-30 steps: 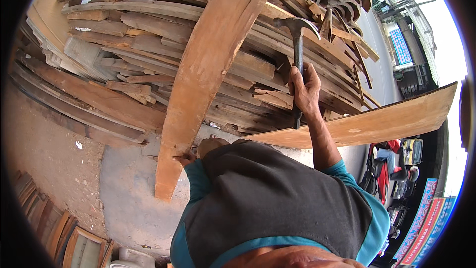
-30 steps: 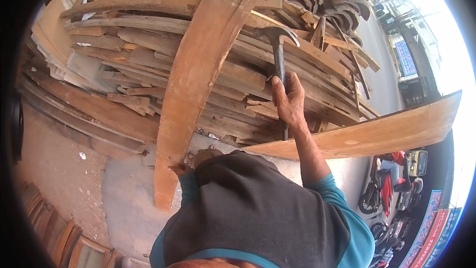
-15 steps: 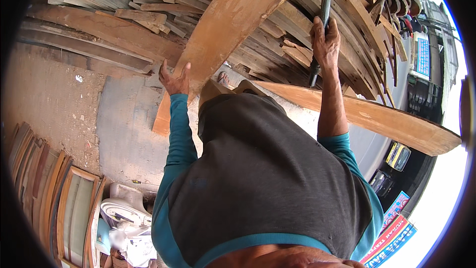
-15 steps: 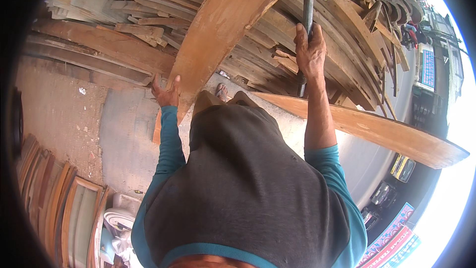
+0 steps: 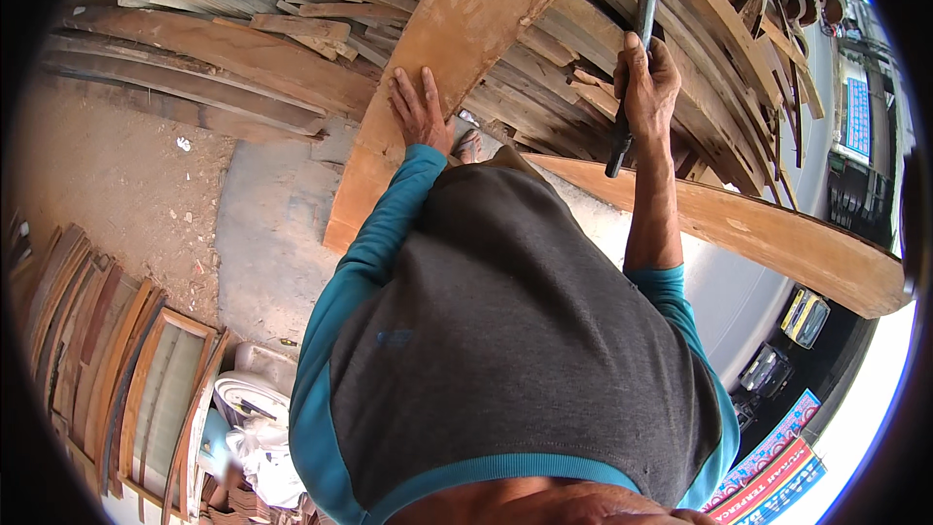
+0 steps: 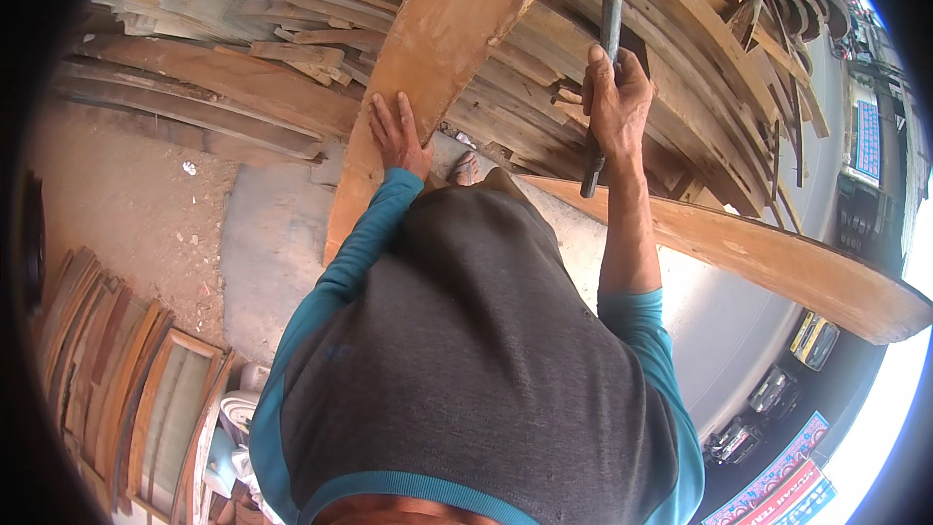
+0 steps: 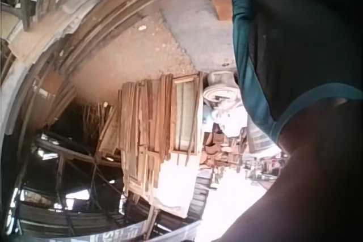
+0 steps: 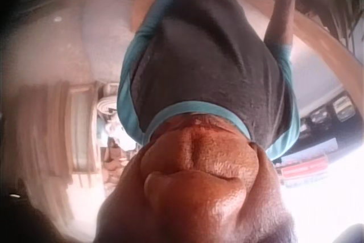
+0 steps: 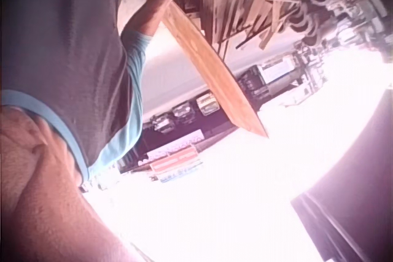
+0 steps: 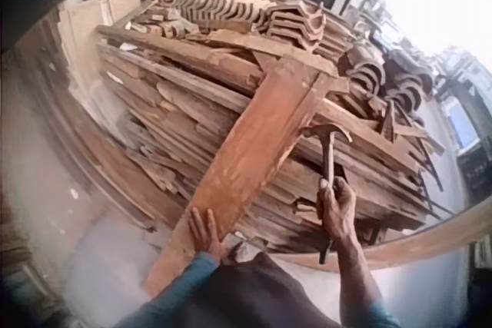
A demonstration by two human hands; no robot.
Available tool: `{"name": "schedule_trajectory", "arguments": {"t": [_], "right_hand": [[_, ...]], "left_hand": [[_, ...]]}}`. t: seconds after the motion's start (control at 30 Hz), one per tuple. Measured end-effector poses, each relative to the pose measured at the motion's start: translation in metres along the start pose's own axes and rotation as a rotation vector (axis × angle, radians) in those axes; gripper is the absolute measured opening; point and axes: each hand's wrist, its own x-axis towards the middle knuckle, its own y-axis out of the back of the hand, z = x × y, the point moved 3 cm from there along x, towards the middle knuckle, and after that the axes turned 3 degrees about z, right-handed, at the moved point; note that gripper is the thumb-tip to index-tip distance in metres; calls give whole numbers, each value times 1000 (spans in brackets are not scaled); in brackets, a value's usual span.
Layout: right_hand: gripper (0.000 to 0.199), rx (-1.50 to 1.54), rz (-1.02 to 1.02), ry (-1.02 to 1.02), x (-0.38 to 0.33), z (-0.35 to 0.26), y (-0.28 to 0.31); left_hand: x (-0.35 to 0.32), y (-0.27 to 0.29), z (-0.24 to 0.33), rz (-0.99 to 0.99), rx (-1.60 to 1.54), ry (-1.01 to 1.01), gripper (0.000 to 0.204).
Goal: The person uses a hammer to pry apart and break a large wooden board into smaller pieces. They repeatedly strike and lever the wood, then use pliers to remove nails from a separated plank before placing the pieces onto a pile.
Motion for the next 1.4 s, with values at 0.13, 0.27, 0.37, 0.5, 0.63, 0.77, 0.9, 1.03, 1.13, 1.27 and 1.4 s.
{"name": "schedule_trajectory", "arguments": {"t": [0.13, 0.27, 0.37, 0.5, 0.63, 0.77, 0.9, 1.03, 1.13, 1.27, 1.4], "right_hand": [[37, 104, 5, -10, -18, 28, 4], [35, 192, -31, -138, -35, 57, 5], [36, 226, -60, -195, -41, 66, 0], [39, 300, -77, -195, -40, 84, -9], [40, 314, -89, -164, -37, 89, -6], [39, 310, -76, -195, -40, 108, 1], [38, 243, -107, -206, -39, 123, 8], [32, 304, -89, -197, -35, 108, 7], [31, 294, -201, -190, -27, 94, -1], [36, 291, -358, -170, -23, 67, -33], [42, 306, -452, -105, -26, 30, -65]], "left_hand": [[-3, 34, -4, -137, -215, -13, 121], [0, 94, -50, -249, -340, -27, 85], [4, 128, -88, -244, -267, 137, 40], [26, 156, -107, -169, -174, 187, 27], [28, 148, -128, -203, -271, 208, 32], [32, 147, -134, -222, -249, 209, 36], [35, 152, -116, -233, -312, 287, 36], [22, 138, -129, -121, -335, 243, 34], [17, 144, -104, -89, -280, 253, 30], [6, 143, -86, -34, -153, 337, 28], [-25, 108, -75, 155, -320, 288, 32]]}}
